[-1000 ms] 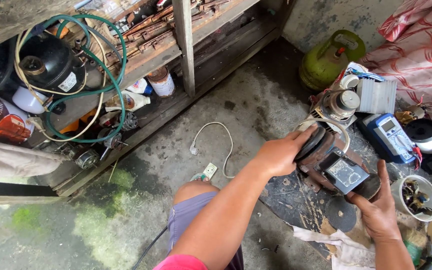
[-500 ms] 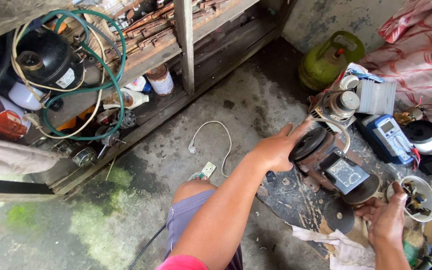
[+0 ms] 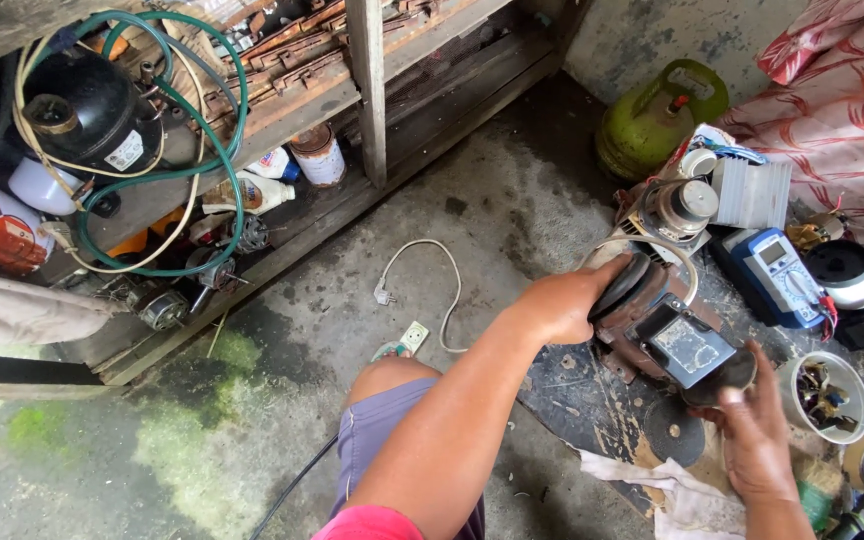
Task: Repairing a small electric motor by using a screwdriver to adjust components and cleaning it with a cloth on a workbench.
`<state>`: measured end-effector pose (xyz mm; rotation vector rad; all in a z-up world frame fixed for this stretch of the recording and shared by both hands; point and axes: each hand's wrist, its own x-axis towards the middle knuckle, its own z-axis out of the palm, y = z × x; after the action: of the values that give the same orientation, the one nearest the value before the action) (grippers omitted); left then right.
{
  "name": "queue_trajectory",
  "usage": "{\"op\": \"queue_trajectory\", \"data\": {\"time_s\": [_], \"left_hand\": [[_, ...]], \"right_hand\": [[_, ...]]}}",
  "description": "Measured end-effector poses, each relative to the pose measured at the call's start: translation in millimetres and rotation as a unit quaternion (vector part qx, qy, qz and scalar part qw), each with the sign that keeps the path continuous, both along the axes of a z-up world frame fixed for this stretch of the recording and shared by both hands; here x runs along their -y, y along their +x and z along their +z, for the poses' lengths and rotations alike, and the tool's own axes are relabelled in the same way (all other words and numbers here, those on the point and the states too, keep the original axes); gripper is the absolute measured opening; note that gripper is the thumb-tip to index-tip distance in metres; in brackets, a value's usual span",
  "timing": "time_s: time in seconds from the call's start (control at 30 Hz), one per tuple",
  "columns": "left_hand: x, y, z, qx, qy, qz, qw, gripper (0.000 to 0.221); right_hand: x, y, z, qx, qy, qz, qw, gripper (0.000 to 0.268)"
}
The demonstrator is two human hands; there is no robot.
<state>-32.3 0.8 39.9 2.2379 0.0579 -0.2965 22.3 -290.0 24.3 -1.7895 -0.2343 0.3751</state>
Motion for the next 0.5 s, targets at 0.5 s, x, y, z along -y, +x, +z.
{"op": "queue_trajectory", "data": {"time_s": [0.5], "left_hand": [[-7.2, -2.5, 17.5, -0.074, -0.186, 0.048, 0.979, 0.088]], "right_hand": [[7.6, 7.3, -15.9, -0.001, 0.028, -0.014, 1.0, 0.094]]}}
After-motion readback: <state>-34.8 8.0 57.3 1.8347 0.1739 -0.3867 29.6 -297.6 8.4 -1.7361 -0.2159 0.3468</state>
